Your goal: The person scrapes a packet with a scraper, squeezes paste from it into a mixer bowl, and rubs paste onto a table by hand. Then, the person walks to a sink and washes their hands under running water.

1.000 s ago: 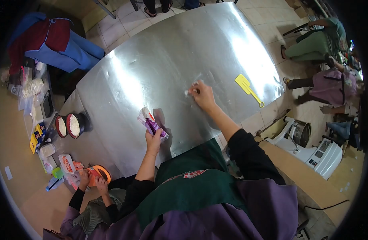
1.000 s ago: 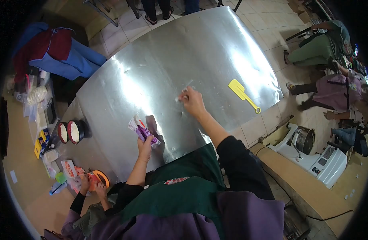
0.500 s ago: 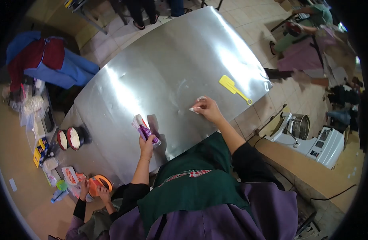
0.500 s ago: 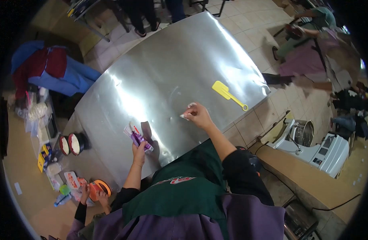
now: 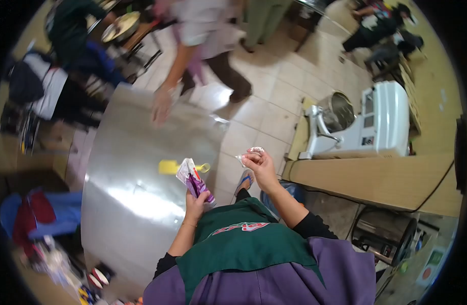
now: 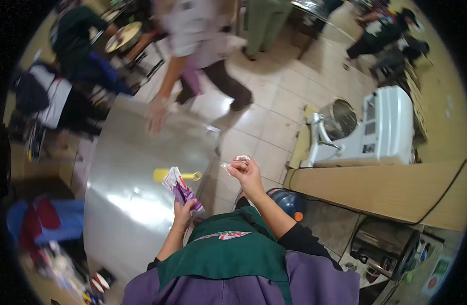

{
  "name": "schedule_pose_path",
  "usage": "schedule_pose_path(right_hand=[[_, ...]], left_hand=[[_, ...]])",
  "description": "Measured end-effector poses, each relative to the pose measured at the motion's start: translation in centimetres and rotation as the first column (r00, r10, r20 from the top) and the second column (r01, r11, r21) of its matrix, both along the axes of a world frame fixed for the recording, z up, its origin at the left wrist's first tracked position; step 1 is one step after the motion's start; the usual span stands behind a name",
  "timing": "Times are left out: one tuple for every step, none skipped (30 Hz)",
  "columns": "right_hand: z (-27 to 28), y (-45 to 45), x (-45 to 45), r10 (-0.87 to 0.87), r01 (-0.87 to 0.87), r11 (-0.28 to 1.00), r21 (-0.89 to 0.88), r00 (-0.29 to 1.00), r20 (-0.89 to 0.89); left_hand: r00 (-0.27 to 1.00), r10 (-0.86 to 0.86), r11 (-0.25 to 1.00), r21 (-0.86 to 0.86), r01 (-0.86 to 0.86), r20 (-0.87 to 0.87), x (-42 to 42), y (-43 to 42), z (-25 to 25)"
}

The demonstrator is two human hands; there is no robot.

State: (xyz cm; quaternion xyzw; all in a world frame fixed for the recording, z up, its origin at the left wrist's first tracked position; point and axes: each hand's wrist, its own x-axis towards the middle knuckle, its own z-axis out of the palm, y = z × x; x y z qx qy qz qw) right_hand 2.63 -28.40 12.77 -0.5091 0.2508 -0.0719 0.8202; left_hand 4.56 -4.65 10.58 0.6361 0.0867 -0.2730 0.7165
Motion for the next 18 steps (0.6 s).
schedule_pose_path(right_hand=[[0.6,-2.6,-0.1,-0.050,0.050,0.999,-0.009,0.999,0.004],[1.1,-5.4,0.0,-0.106,0.106,0.994,-0.025,0.994,-0.010],[1.8,-7.7,0.7,-0.153,0.152,0.987,-0.042,0.988,-0.032],[1.7,-10.7,0.7,-0.194,0.192,0.980,-0.058,0.980,-0.039],[1.6,-13.3,0.9,-0.221,0.218,0.974,-0.060,0.975,-0.036],[1.5,-15.8,1.4,-0.294,0.292,0.954,-0.070,0.955,-0.023],[1.3,-18.1,1.8,-0.358,0.356,0.931,-0.076,0.933,-0.019],[1.3,-20.3,2.4,-0.357,0.355,0.931,-0.086,0.934,-0.013],[1.6,-21.8,3.0,-0.357,0.355,0.932,-0.073,0.934,-0.023],[2.3,-23.0,4.5,-0.377,0.374,0.925,-0.071,0.925,-0.042],[2.4,-24.8,5.8,-0.400,0.396,0.916,-0.068,0.916,-0.046],[2.3,-26.3,7.0,-0.403,0.400,0.914,-0.065,0.915,-0.038],[1.8,-27.7,8.3,-0.405,0.402,0.913,-0.066,0.914,-0.034],[1.2,-29.2,9.7,-0.399,0.399,0.917,-0.010,0.917,-0.023],[0.9,-30.8,11.4,-0.395,0.395,0.918,0.043,0.919,-0.006],[1.1,-32.3,13.1,-0.401,0.402,0.914,0.059,0.916,-0.016],[1.6,-33.5,14.7,-0.419,0.419,0.907,0.046,0.908,-0.010],[2.2,-35.2,16.5,-0.443,0.442,0.897,0.013,0.897,0.019]], left_hand=[[0.997,-0.013,0.997,-0.073,0.008,-0.074,1.2,-4.0,1.0],[0.996,-0.060,0.995,-0.084,0.054,-0.067,2.1,-7.9,1.9],[0.995,-0.056,0.992,-0.115,0.047,-0.082,3.3,-11.2,3.0],[0.995,-0.053,0.989,-0.139,0.040,-0.085,4.3,-14.6,3.4],[0.993,-0.080,0.988,-0.141,0.068,-0.082,5.4,-17.6,3.4],[0.986,-0.147,0.975,-0.180,0.132,-0.073,6.4,-20.3,3.1],[0.976,-0.205,0.959,-0.213,0.186,-0.070,7.2,-22.5,2.9],[0.975,-0.206,0.962,-0.200,0.186,-0.084,7.9,-24.7,3.0],[0.973,-0.216,0.965,-0.168,0.202,-0.075,8.8,-27.0,3.3],[0.972,-0.227,0.966,-0.144,0.216,-0.064,10.3,-28.6,3.7],[0.972,-0.230,0.966,-0.138,0.220,-0.055,11.5,-30.7,3.7],[0.964,-0.267,0.956,-0.127,0.264,-0.009,12.7,-32.7,3.6],[0.952,-0.305,0.944,-0.116,0.307,0.037,14.0,-34.6,3.5],[0.935,-0.352,0.928,-0.114,0.354,0.034,15.5,-36.7,3.2],[0.933,-0.358,0.925,-0.122,0.361,0.045,17.1,-38.9,2.8],[0.933,-0.353,0.922,-0.141,0.360,0.073,18.5,-41.2,2.4],[0.931,-0.354,0.917,-0.163,0.364,0.091,20.0,-43.3,1.8],[0.916,-0.391,0.896,-0.189,0.401,0.090,22.0,-45.9,0.7]])
